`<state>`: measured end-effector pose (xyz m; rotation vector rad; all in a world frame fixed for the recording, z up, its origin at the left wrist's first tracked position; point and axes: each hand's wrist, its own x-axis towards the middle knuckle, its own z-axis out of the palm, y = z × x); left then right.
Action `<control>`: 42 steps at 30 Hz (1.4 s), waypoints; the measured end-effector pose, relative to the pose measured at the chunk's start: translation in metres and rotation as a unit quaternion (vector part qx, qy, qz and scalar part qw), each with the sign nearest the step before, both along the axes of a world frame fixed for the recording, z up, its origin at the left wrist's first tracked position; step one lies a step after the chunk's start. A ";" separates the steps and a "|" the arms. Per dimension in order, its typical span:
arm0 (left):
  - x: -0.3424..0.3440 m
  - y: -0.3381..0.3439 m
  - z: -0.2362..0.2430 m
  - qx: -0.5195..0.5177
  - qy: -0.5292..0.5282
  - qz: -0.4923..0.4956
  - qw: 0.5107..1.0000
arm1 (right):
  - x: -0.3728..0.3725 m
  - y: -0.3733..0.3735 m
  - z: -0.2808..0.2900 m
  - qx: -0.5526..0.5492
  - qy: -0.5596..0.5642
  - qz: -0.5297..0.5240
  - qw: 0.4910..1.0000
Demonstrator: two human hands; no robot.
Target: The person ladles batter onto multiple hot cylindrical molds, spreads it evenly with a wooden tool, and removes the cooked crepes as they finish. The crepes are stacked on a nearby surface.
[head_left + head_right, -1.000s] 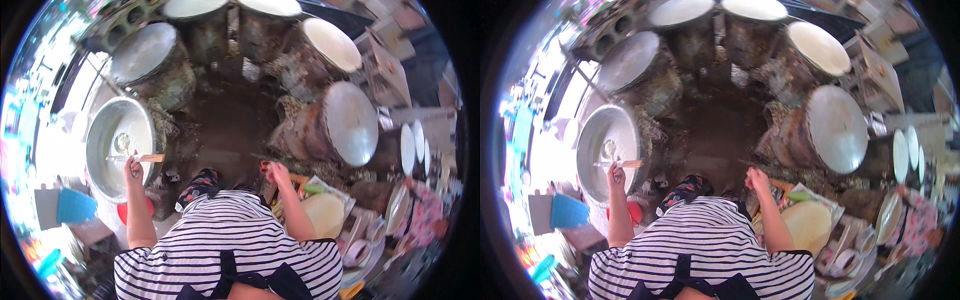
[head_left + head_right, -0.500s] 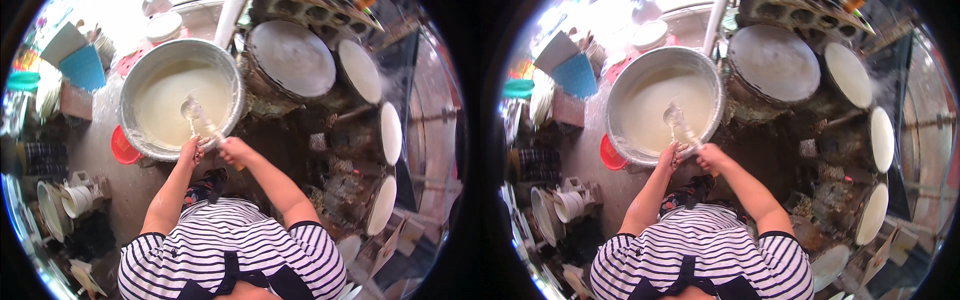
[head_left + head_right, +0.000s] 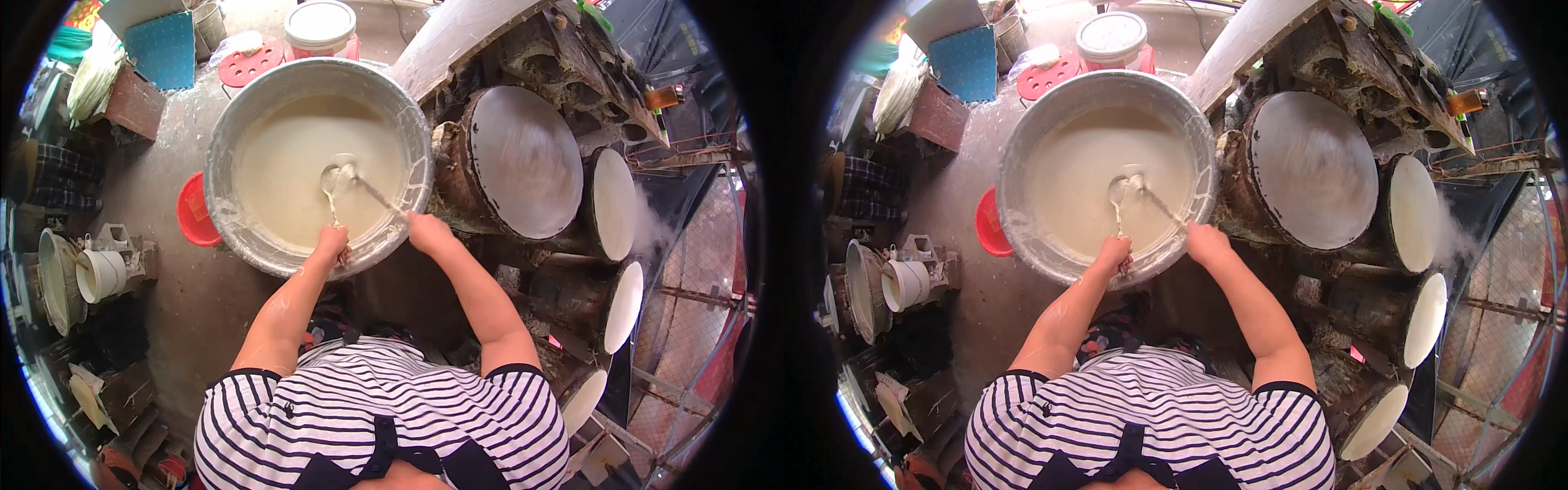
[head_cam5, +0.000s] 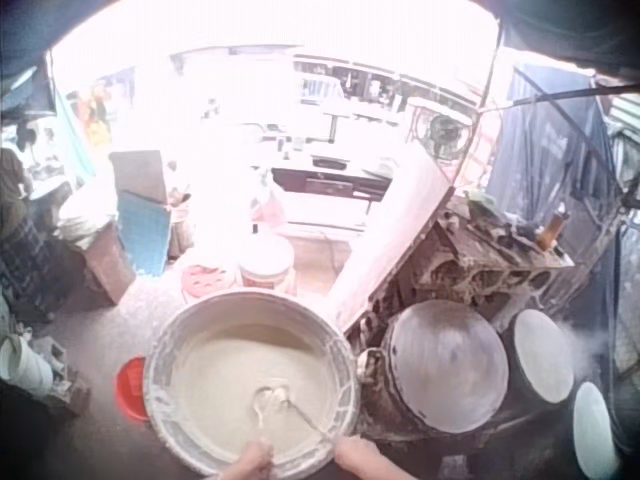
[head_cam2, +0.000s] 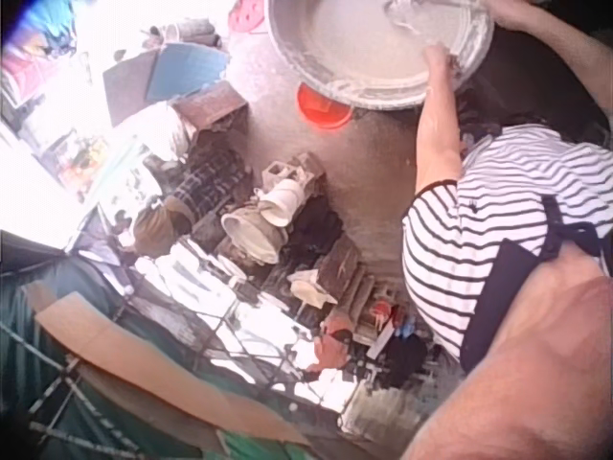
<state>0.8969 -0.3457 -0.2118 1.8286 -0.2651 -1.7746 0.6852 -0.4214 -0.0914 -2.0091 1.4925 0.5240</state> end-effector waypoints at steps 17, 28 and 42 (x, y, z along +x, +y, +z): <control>-0.051 0.016 0.245 -0.257 0.399 0.202 0.857 | -0.111 -0.010 0.209 -0.107 -0.146 0.130 0.975; -0.071 0.053 0.312 -0.339 0.189 0.212 0.897 | -0.188 -0.051 0.181 -0.483 -0.185 0.274 0.811; -0.132 0.017 0.309 -0.170 0.359 0.130 0.909 | -0.250 0.052 0.085 -0.046 -0.592 -0.401 0.698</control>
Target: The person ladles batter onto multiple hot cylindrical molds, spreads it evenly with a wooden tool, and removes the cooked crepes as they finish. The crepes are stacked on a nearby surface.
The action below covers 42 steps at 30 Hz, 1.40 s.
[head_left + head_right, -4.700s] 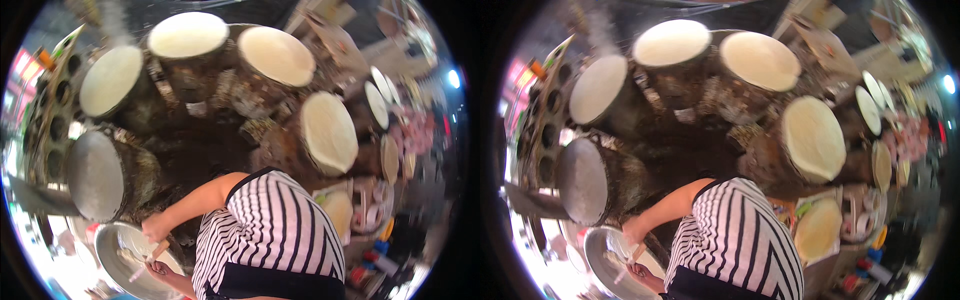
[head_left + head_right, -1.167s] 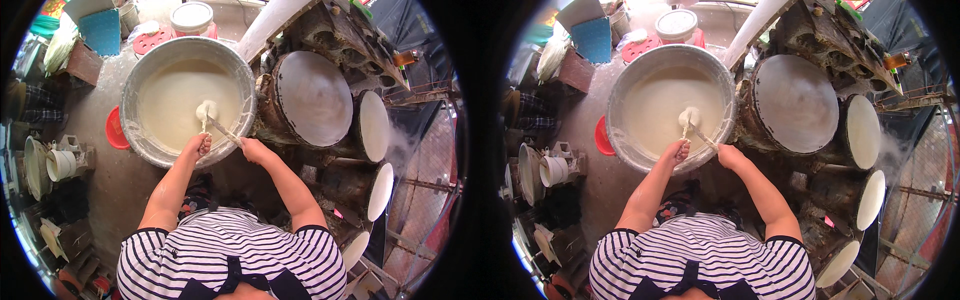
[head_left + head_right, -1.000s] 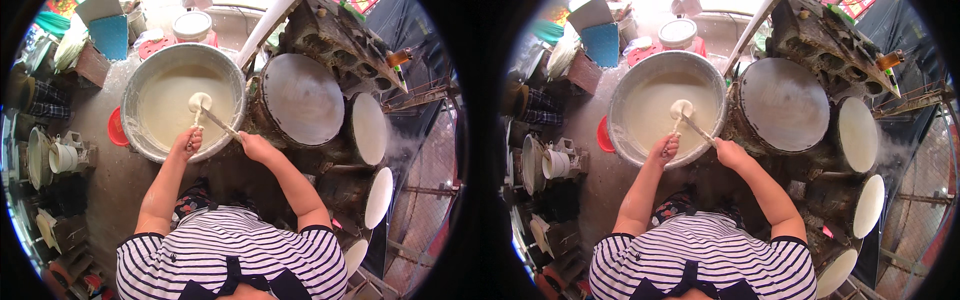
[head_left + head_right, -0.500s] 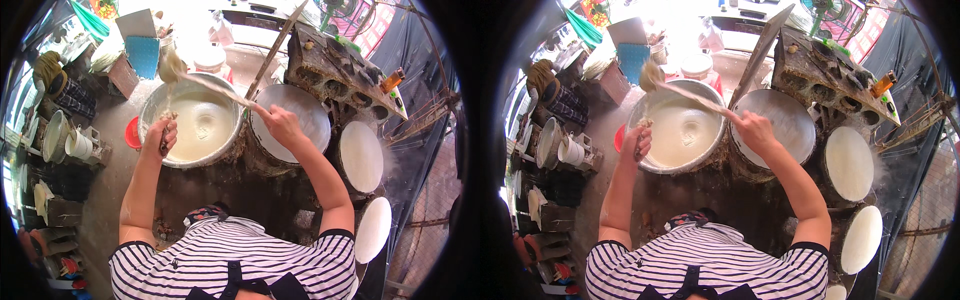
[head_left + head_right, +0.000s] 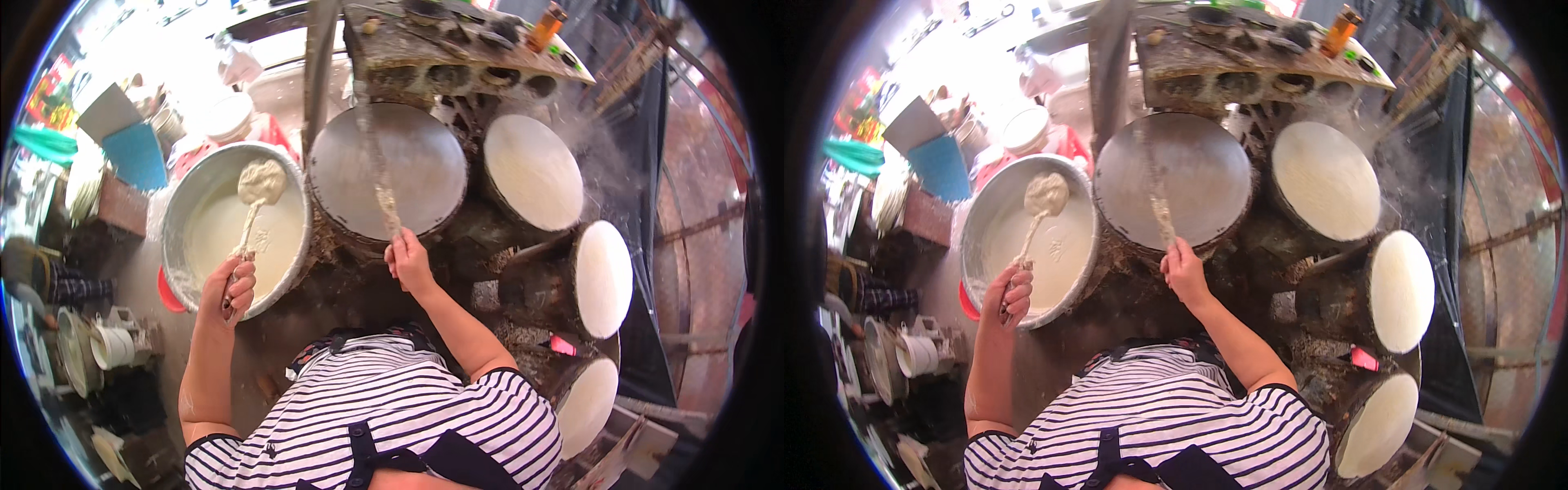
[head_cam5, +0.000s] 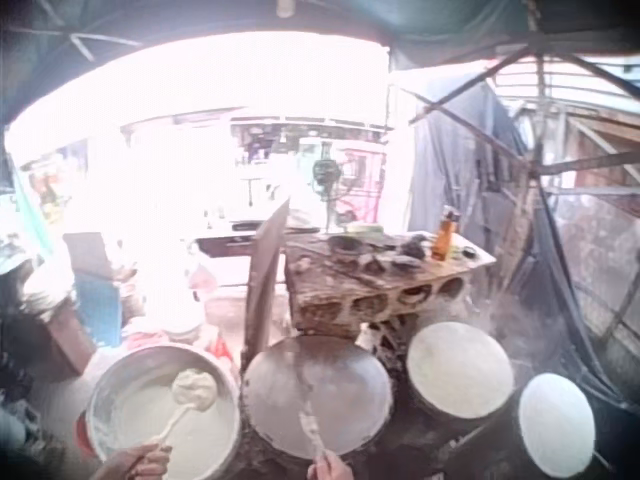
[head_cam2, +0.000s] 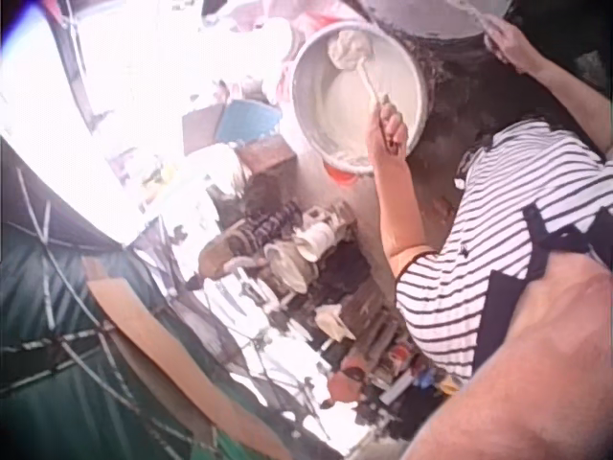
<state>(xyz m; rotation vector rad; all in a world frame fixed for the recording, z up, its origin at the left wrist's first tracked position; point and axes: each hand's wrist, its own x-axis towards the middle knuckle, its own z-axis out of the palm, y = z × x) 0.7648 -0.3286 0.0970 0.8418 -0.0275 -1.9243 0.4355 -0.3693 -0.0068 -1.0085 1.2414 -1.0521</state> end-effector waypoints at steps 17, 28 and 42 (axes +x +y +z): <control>-0.273 -0.170 -0.099 -0.288 -0.631 -0.249 0.676 | -0.117 -0.008 -0.019 0.115 0.103 -0.093 0.984; -0.250 -0.160 -0.115 -0.344 -0.841 -0.102 0.404 | -0.110 -0.020 -0.045 -0.053 0.366 -0.125 0.921; -0.218 -0.162 -0.135 -0.335 -0.833 -0.023 0.439 | -0.078 -0.077 -0.039 -0.094 0.414 -0.097 0.900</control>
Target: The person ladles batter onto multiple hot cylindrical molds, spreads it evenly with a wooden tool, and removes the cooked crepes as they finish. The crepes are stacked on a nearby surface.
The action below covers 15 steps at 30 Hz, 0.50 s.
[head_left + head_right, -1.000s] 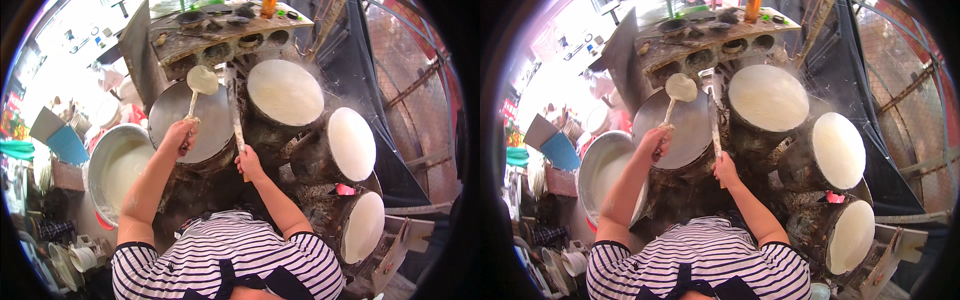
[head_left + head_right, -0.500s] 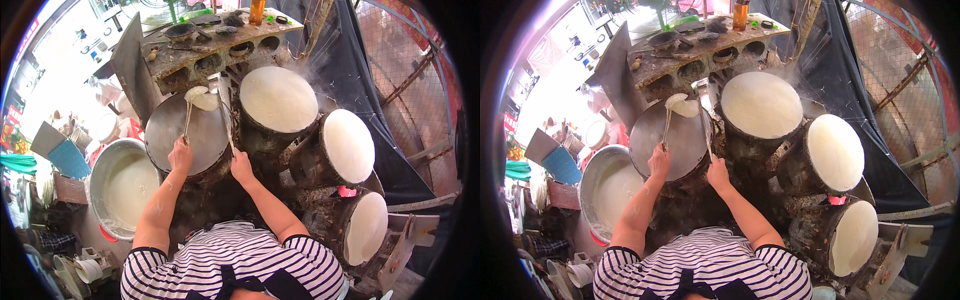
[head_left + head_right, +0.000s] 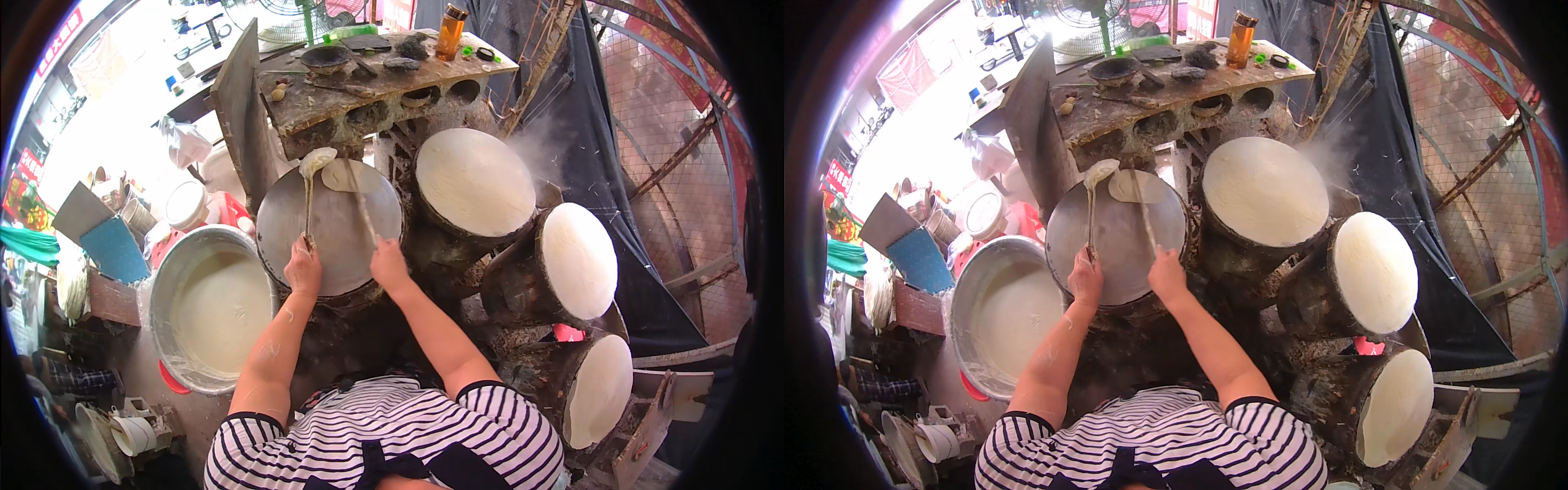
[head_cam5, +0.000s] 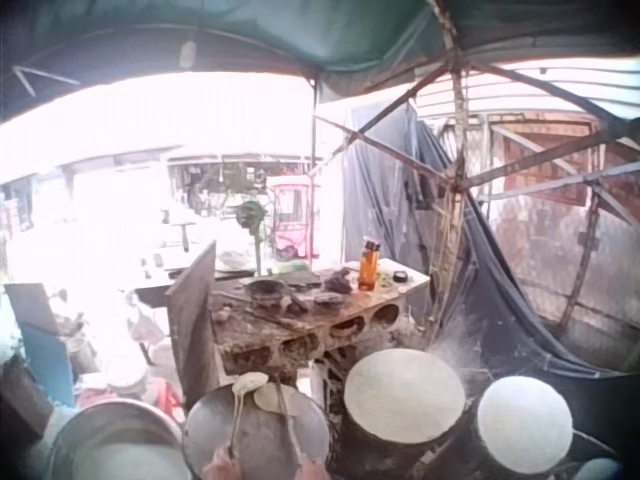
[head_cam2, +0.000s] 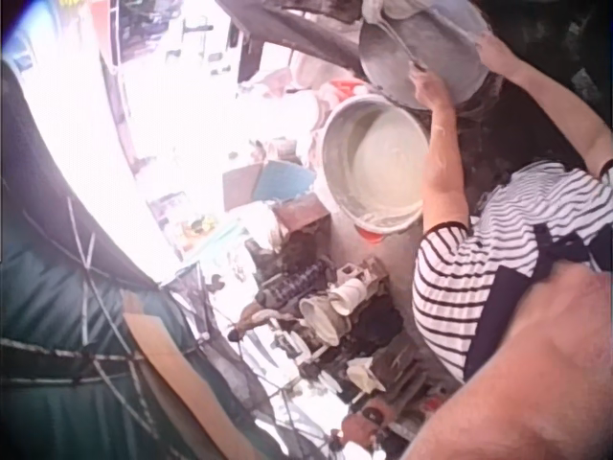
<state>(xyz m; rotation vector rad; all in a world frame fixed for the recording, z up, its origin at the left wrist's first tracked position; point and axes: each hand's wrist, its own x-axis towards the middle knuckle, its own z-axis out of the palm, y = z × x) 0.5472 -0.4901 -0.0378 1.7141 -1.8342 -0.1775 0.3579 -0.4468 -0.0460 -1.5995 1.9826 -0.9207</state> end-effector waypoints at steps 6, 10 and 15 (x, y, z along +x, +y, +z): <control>0.006 0.011 0.004 -0.016 0.088 0.015 0.996 | 0.012 -0.003 0.001 0.046 0.027 -0.033 0.998; 0.014 0.016 0.002 -0.031 0.203 0.007 0.979 | 0.007 -0.018 0.013 0.043 0.029 0.008 0.999; 0.026 0.026 0.004 -0.013 0.376 -0.006 0.927 | -0.004 -0.024 0.005 0.048 0.034 -0.026 0.998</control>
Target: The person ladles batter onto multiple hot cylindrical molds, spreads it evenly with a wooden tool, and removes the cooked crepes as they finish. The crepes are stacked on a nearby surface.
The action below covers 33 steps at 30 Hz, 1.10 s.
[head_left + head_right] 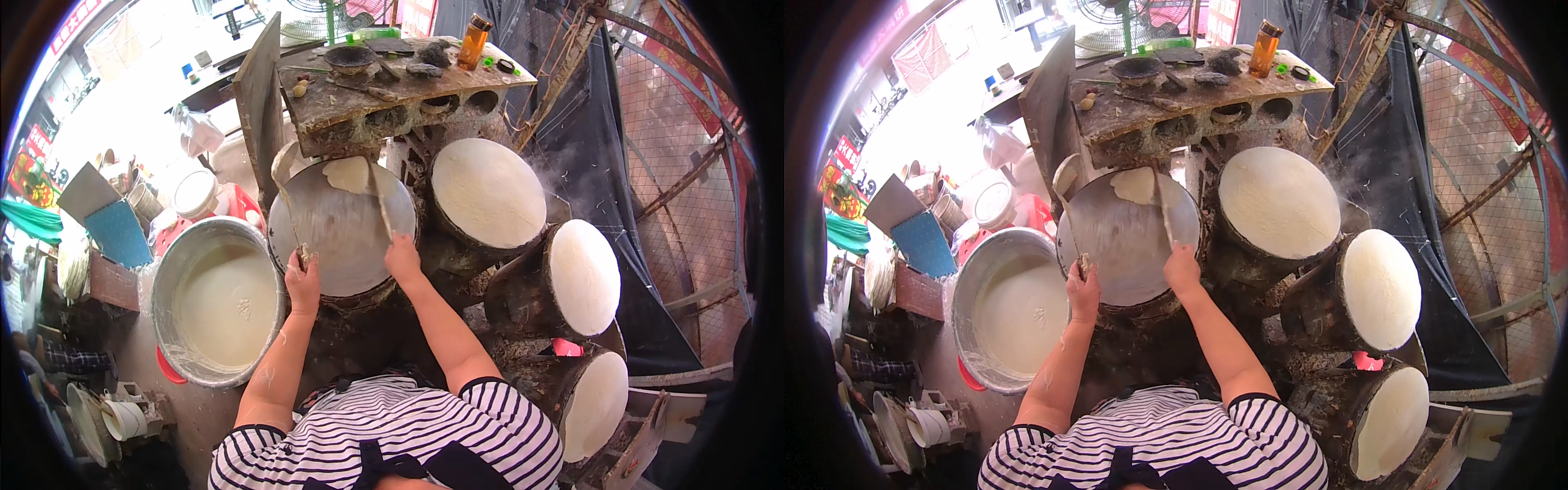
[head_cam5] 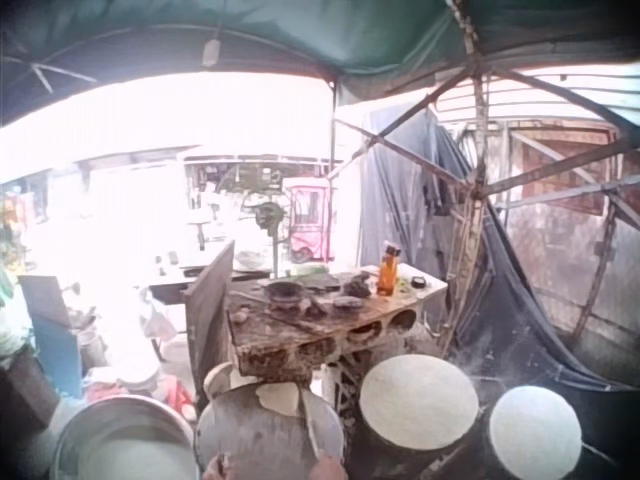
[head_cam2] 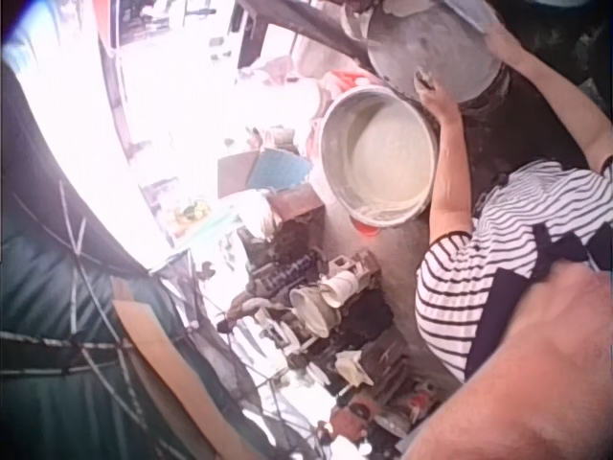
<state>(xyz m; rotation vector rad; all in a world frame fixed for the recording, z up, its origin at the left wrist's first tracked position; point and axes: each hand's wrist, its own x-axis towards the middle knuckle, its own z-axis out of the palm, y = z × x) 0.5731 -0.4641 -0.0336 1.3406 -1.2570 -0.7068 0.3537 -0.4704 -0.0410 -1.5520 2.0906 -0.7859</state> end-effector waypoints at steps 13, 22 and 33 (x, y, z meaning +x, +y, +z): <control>0.043 0.032 0.037 0.090 0.183 -0.010 0.979 | 0.015 -0.015 0.005 0.010 0.016 0.078 0.997; 0.063 0.056 0.043 0.123 0.202 0.046 0.971 | 0.008 -0.034 -0.006 -0.059 0.021 0.052 0.997; 0.056 0.087 0.047 0.148 0.198 0.123 0.961 | 0.004 -0.047 0.000 -0.051 0.034 0.205 0.977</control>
